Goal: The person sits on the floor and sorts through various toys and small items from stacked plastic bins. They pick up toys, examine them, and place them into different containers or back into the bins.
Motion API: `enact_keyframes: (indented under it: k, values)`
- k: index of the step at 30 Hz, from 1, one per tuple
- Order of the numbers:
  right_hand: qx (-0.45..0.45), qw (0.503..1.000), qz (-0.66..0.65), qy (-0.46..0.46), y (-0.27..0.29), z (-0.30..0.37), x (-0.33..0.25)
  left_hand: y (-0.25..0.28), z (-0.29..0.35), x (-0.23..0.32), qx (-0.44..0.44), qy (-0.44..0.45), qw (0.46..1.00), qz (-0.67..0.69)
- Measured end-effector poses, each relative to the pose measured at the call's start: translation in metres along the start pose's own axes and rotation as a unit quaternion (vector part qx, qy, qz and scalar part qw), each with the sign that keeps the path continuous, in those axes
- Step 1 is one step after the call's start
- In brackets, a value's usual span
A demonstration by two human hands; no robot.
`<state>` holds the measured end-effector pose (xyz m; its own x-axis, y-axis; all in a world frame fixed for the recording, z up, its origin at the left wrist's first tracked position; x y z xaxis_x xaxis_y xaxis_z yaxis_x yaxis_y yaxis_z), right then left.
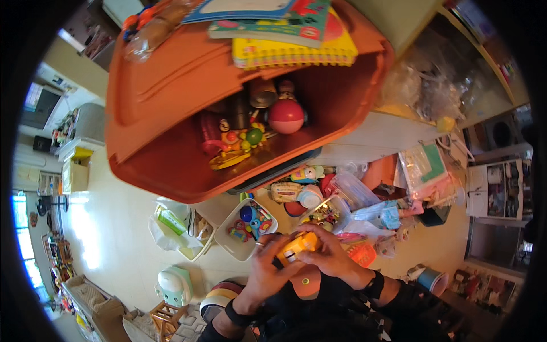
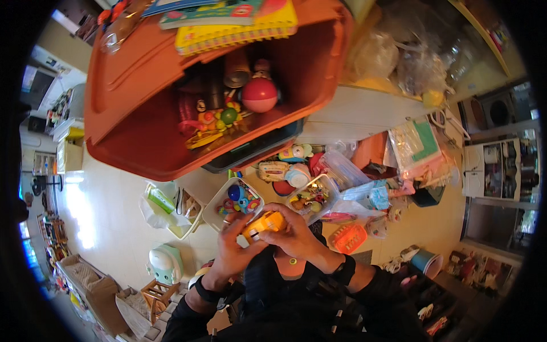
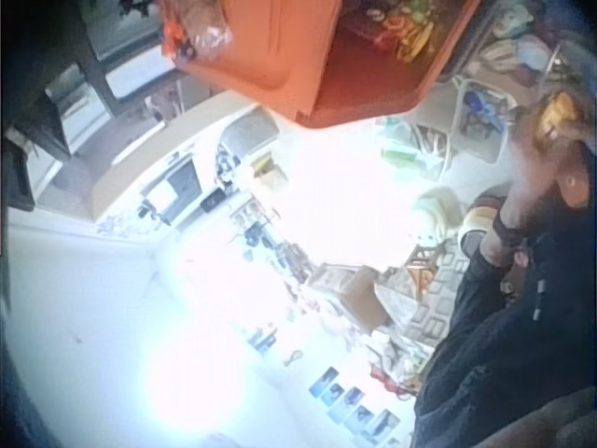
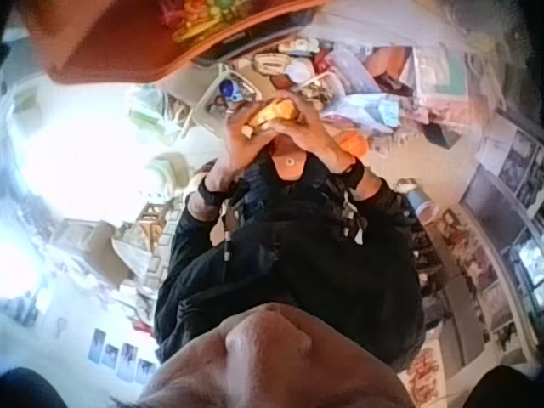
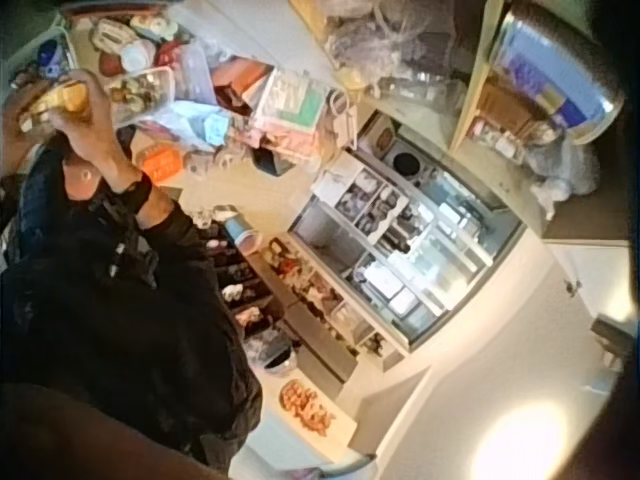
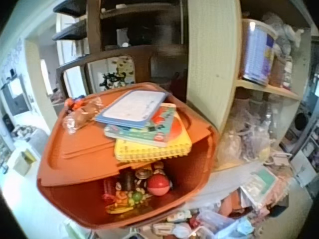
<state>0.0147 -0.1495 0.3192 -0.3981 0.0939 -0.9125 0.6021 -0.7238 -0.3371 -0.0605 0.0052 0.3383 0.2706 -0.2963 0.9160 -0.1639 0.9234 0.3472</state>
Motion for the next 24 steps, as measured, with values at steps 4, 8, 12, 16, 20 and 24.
enact_keyframes:
  k: [4, 8, 12, 16, 20, 24]
  values:
    - [-0.068, 0.997, -0.045, -0.012, 0.010, 0.017, 0.012, -0.023, 0.014, -0.043, -0.144, 0.168, 0.935, 0.276]
    - [-0.092, 0.984, 0.154, 0.007, 0.021, 0.030, 0.020, -0.035, 0.027, -0.063, -0.205, 0.218, 0.928, 0.221]
    - [-0.077, 0.978, 0.190, 0.025, 0.034, 0.040, 0.031, -0.043, 0.030, -0.065, -0.219, 0.227, 0.931, 0.186]
    - [-0.096, 0.974, 0.202, -0.049, 0.051, 0.063, 0.059, -0.062, 0.037, -0.082, -0.287, 0.297, 0.895, 0.166]
    - [-0.110, 0.955, 0.242, -0.129, 0.083, 0.097, 0.120, -0.106, 0.058, -0.123, -0.319, 0.317, 0.881, 0.149]
    - [0.034, 0.901, 0.344, -0.261, 0.147, 0.112, 0.216, -0.133, 0.086, -0.169, -0.285, 0.391, 0.871, 0.089]
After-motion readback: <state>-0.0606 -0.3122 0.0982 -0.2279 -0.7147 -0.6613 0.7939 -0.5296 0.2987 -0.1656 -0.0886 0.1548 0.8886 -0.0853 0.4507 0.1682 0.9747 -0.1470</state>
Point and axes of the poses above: each hand's wrist, its own z-axis away from the middle knuckle, its own y-axis out of the back of the hand, x = y × z, the point moved 2 cm from there along -z, towards the middle knuckle, and after that the axes turned 6 degrees about y, right-handed, at the moved point
